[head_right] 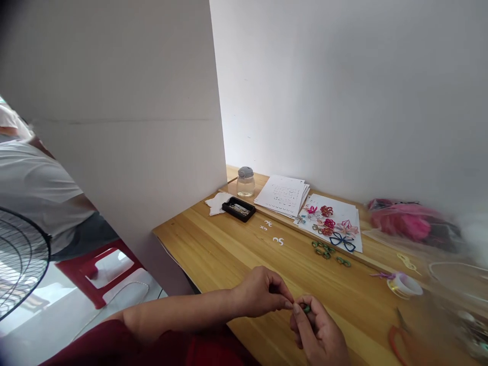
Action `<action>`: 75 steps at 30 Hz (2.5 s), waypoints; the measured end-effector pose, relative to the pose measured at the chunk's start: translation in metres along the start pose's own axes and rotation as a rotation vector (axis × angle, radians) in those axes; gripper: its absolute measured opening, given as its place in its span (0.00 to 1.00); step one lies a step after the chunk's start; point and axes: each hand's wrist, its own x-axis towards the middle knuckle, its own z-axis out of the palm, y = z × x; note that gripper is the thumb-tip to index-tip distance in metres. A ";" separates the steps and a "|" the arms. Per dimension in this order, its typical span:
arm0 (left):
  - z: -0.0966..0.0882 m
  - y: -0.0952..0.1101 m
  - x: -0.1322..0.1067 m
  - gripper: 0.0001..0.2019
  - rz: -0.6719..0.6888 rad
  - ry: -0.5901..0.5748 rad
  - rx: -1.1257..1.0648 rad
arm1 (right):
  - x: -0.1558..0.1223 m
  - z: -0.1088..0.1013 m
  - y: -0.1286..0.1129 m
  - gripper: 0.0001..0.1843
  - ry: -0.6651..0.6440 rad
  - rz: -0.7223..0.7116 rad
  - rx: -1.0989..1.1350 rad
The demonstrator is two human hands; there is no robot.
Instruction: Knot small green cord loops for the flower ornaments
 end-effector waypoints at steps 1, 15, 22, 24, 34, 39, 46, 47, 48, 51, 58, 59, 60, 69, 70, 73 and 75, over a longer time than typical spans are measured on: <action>-0.002 0.002 -0.002 0.16 -0.007 -0.006 0.023 | 0.000 0.001 -0.001 0.28 -0.002 -0.002 -0.013; -0.011 0.012 -0.014 0.28 0.083 -0.055 -0.694 | 0.004 0.014 -0.027 0.24 -0.007 -0.017 0.086; 0.009 0.008 0.001 0.29 0.098 -0.242 -0.890 | 0.003 0.022 -0.012 0.28 -0.005 0.051 0.124; 0.012 0.005 0.004 0.29 0.094 -0.259 -0.898 | 0.001 0.021 -0.007 0.28 0.003 0.067 0.100; 0.009 0.004 -0.002 0.32 0.043 -0.273 -0.835 | -0.004 0.018 -0.002 0.25 0.000 0.089 0.134; 0.005 0.009 -0.003 0.33 0.037 -0.222 -0.689 | -0.001 0.021 0.002 0.27 -0.034 0.121 0.131; -0.007 0.021 0.001 0.23 0.081 -0.076 -0.490 | 0.008 -0.020 -0.013 0.38 -0.025 0.064 -0.316; -0.009 0.022 0.002 0.21 0.077 -0.058 -0.444 | 0.010 -0.027 -0.021 0.43 -0.008 0.064 -0.341; -0.011 0.023 0.002 0.19 0.069 -0.051 -0.392 | 0.011 -0.032 -0.030 0.44 -0.028 0.049 -0.318; -0.013 0.025 0.001 0.18 0.051 -0.075 -0.254 | 0.014 -0.033 -0.056 0.33 -0.019 -0.013 -0.179; -0.014 0.028 0.000 0.23 0.047 -0.166 -0.330 | 0.018 -0.020 -0.060 0.26 -0.046 0.025 -0.058; -0.014 0.028 -0.001 0.21 0.035 -0.168 -0.346 | 0.019 -0.021 -0.058 0.26 -0.064 0.052 -0.023; -0.014 0.028 -0.001 0.19 0.019 -0.167 -0.359 | 0.019 -0.023 -0.056 0.26 -0.073 0.075 0.004; -0.011 0.038 -0.008 0.09 -0.033 -0.159 -0.413 | 0.013 -0.021 -0.067 0.31 -0.015 0.149 0.091; -0.010 0.038 -0.009 0.09 -0.035 -0.151 -0.402 | 0.012 -0.021 -0.068 0.31 -0.012 0.151 0.096; -0.009 0.039 -0.012 0.13 -0.033 -0.132 -0.347 | 0.010 -0.022 -0.070 0.31 -0.036 0.143 0.106; -0.008 0.039 -0.012 0.16 -0.024 -0.123 -0.303 | 0.009 -0.025 -0.068 0.30 -0.060 0.137 0.104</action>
